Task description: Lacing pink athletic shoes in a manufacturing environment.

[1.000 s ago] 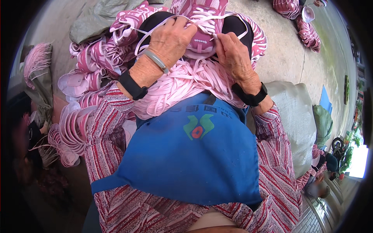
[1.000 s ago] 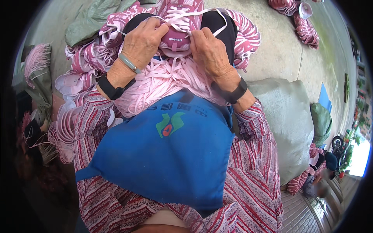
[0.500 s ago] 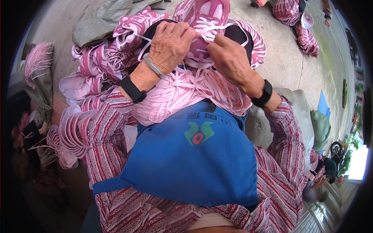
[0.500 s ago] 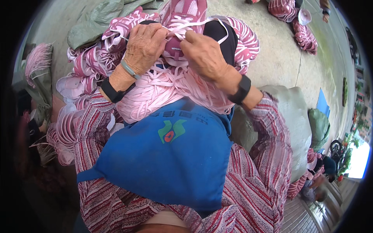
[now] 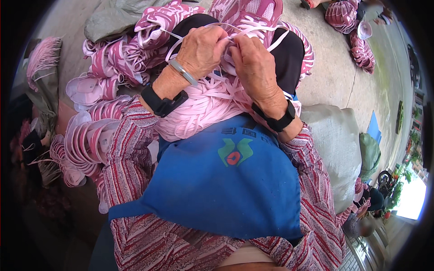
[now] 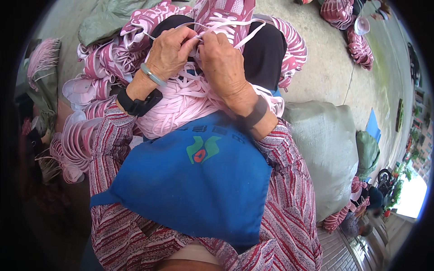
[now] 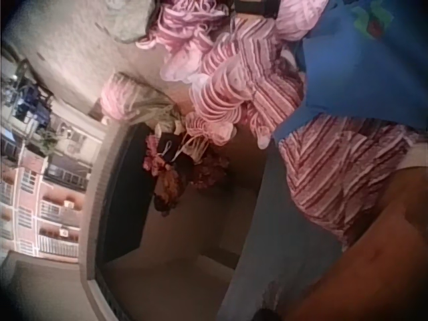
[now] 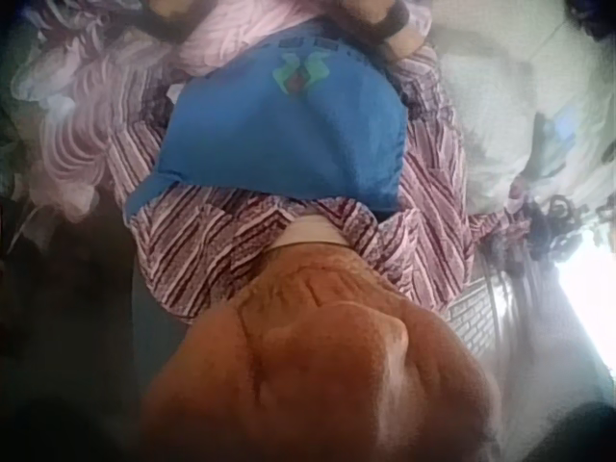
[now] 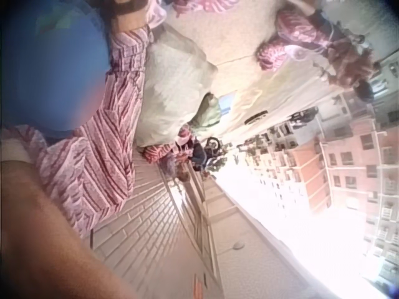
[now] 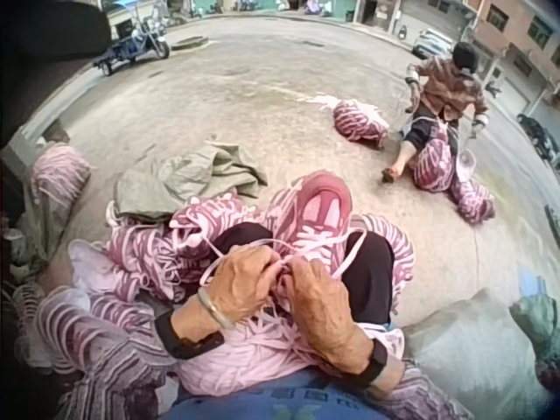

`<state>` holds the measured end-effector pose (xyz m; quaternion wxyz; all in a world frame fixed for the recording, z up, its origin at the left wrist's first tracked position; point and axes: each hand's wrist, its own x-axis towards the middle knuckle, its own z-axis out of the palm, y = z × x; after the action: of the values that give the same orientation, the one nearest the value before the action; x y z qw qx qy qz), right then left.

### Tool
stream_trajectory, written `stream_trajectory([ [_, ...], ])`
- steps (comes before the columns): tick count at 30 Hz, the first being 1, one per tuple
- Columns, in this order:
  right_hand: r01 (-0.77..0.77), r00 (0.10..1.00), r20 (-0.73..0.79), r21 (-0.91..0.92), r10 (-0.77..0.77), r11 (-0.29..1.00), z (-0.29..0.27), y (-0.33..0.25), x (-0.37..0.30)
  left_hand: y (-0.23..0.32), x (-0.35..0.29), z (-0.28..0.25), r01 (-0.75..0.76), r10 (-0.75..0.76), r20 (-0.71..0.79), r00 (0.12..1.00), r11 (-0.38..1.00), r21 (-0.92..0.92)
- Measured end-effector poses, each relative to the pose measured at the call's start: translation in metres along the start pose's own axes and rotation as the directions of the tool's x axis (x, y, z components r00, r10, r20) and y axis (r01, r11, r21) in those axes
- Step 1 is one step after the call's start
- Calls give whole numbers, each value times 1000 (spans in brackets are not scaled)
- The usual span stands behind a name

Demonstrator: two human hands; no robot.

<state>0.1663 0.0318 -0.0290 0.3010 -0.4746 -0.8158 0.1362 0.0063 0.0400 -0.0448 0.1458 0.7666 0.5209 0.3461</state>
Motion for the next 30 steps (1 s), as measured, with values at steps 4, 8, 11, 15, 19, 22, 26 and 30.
stream_trajectory([
  [4, 73, 994, 104, -286, -45, 956, 4, -5, 6, -1, 2, -3, -11, 13, 26, 1000, 997, -71],
  [8, 185, 978, 138, -225, -157, 957, -5, 4, 11, 4, 0, -2, 65, -61, 34, 998, 985, -159],
  [11, 142, 985, 100, -17, -139, 990, -18, 0, 7, 13, -6, -9, -80, 82, -170, 982, 997, 17],
  [15, 67, 996, 48, 135, -74, 989, -17, 4, 4, 10, -13, -9, 81, -87, -49, 995, 991, -102],
  [19, -49, 999, -14, 122, 51, 991, -8, 7, 0, 13, -10, -6, 28, -39, -79, 996, 990, -137],
  [22, -16, 1000, 21, -16, 17, 1000, -2, 0, 2, 7, -11, -2, 52, -54, -17, 998, 993, -108],
  [26, 67, 996, 81, -238, -49, 969, 4, -1, 8, 5, -6, -1, 206, -196, 63, 979, 951, -232],
  [30, 175, 977, 170, -322, -125, 930, 4, -6, 11, -2, -11, 2, 255, -243, 80, 967, 910, -328],
])
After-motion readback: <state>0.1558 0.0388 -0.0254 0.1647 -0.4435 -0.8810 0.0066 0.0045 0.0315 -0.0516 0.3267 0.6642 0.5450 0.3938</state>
